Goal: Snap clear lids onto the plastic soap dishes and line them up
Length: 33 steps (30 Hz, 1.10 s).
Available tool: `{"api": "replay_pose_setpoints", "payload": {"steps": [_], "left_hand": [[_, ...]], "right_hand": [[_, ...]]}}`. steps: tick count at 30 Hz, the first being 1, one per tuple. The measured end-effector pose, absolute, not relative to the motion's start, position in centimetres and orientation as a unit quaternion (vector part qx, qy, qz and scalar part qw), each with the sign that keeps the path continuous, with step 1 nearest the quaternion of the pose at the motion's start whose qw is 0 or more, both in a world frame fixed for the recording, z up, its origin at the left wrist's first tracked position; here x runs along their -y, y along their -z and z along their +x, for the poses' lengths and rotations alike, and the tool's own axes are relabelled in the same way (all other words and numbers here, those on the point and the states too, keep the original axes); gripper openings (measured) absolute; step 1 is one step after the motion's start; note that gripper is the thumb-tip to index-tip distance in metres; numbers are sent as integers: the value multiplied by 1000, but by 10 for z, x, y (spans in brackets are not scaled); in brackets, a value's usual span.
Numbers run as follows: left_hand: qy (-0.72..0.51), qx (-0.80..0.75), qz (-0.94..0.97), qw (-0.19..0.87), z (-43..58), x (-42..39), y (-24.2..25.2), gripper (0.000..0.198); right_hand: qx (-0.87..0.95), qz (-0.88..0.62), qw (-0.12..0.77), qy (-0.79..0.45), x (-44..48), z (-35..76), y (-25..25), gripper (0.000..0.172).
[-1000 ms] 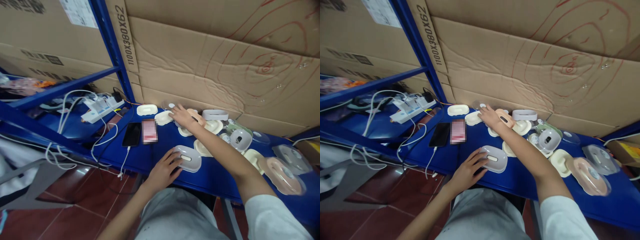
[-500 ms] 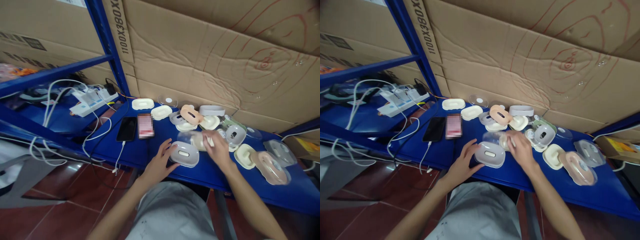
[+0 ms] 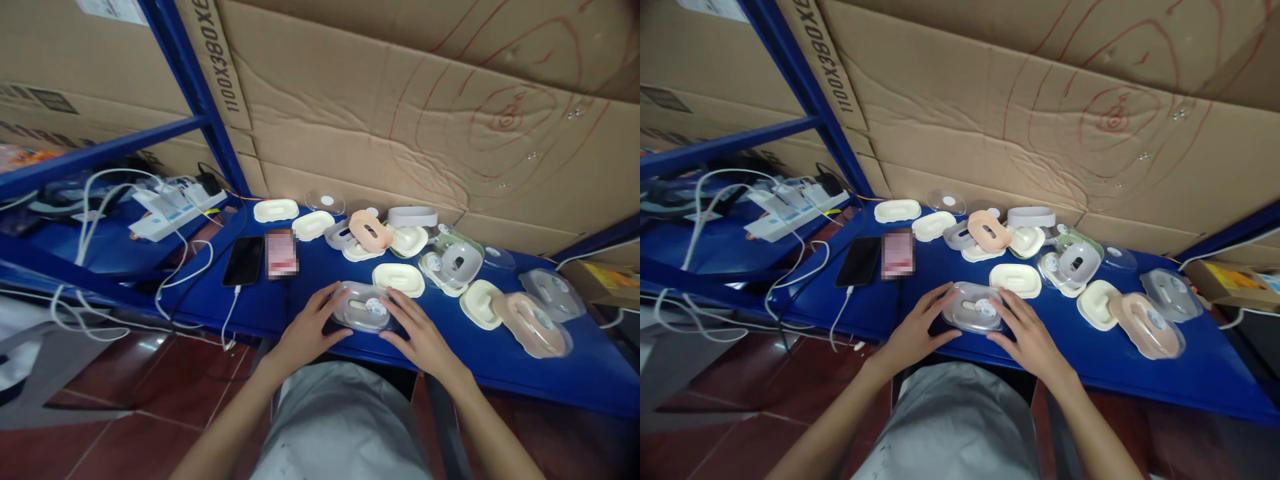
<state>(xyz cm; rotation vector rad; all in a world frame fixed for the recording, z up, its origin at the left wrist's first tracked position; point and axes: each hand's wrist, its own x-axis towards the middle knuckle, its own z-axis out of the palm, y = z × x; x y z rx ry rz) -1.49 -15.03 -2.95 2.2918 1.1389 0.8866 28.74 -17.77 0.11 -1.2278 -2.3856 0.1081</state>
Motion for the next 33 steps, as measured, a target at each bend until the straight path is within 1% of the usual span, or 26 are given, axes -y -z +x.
{"api": "replay_pose_setpoints", "payload": {"steps": [3,6,9,11,14,16,19,22,25,27,29,33], "left_hand": [[-328,-414,817,229,-15,150,31,84],[-341,-419,807,240,-16,148,34,79],[-355,-409,808,232,-17,147,39,76],[-359,-402,811,225,-18,147,41,78],[-358,-399,817,215,-19,147,42,79],[-354,-397,821,207,-19,147,43,81],[-353,-395,824,200,-19,147,46,80],[-354,-400,821,201,-20,147,45,77],[-334,-407,823,214,-19,149,38,78],[-320,-411,825,219,-18,151,33,79],[-312,-417,825,217,-17,152,29,77],[-306,-425,830,193,-14,152,30,64]], "right_hand": [[868,-435,235,-42,166,280,2,63],[882,-414,224,-32,159,272,-1,60],[892,-403,206,-7,160,267,-3,63],[894,-402,199,8,163,264,-2,69],[892,-404,202,24,170,262,6,79],[888,-407,211,27,174,263,10,82],[885,-408,225,-2,175,264,14,82],[878,-416,234,-37,172,265,14,78],[875,-414,248,-29,174,268,13,75],[865,-420,275,-3,183,276,10,76],[826,-462,319,47,199,293,3,78],[630,-620,406,232,244,366,-15,87]]}}
